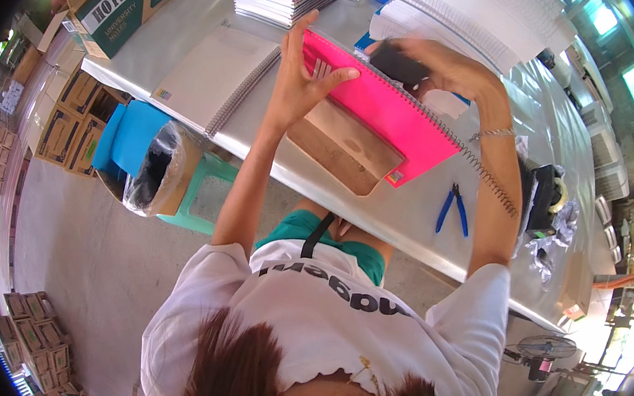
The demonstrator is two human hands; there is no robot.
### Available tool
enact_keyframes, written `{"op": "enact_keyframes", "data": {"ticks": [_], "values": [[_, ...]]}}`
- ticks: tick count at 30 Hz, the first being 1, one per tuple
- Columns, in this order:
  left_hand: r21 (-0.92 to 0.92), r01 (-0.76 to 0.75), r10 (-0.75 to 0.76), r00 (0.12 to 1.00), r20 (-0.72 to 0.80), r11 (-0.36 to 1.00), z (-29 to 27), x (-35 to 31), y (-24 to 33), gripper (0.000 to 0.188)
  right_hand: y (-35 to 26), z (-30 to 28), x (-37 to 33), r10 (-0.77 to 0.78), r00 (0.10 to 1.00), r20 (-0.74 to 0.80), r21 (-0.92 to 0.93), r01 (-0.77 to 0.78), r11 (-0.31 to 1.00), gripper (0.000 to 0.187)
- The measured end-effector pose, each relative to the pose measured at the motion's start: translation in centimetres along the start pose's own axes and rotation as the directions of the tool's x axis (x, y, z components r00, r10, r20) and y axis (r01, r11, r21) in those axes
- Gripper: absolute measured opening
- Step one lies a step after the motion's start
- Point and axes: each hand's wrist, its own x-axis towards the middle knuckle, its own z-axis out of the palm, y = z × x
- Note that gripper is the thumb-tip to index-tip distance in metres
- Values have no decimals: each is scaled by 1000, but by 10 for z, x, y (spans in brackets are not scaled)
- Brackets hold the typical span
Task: The person places notebooks onto a wooden stand, feeds a spiral wire through the pre-punched holes by hand, and then uses a blue tool to secure the binding before moving the finished notebooks to a stack.
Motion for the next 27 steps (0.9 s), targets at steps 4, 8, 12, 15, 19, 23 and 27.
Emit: {"op": "enact_keyframes", "data": {"ticks": [4, 8, 12, 15, 19, 23, 27], "values": [[-343, 93, -103, 995, -11, 935, 6, -1, 1, 88, 45, -12, 40, 437, 880, -188, -459, -472, 753, 63], [-368, 175, -170, 984, 47, 913, -2, -2, -5, 79, 26, -16, 11, -93, 995, -39, 207, 99, 973, 75], [-372, 273, -256, 962, 96, 887, -13, -6, -8, 68, -2, 11, 33, 182, 983, 35, -251, -168, 953, 73], [-425, 239, -220, 971, 96, 873, -5, -1, -12, 63, 27, -14, 39, 320, 907, -274, -578, -422, 699, 66], [-418, 241, -221, 970, 97, 876, -4, -1, -16, 60, -3, 1, 25, -50, 998, -40, -1, 50, 999, 58], [-497, 277, -253, 961, 116, 822, -4, -2, -14, 61, 21, -5, 62, 437, 897, -66, -506, -407, 760, 79], [-448, 260, -240, 966, 102, 856, -8, -2, -13, 64, 19, -1, 57, -33, 973, -230, -7, 33, 999, 97]]}}
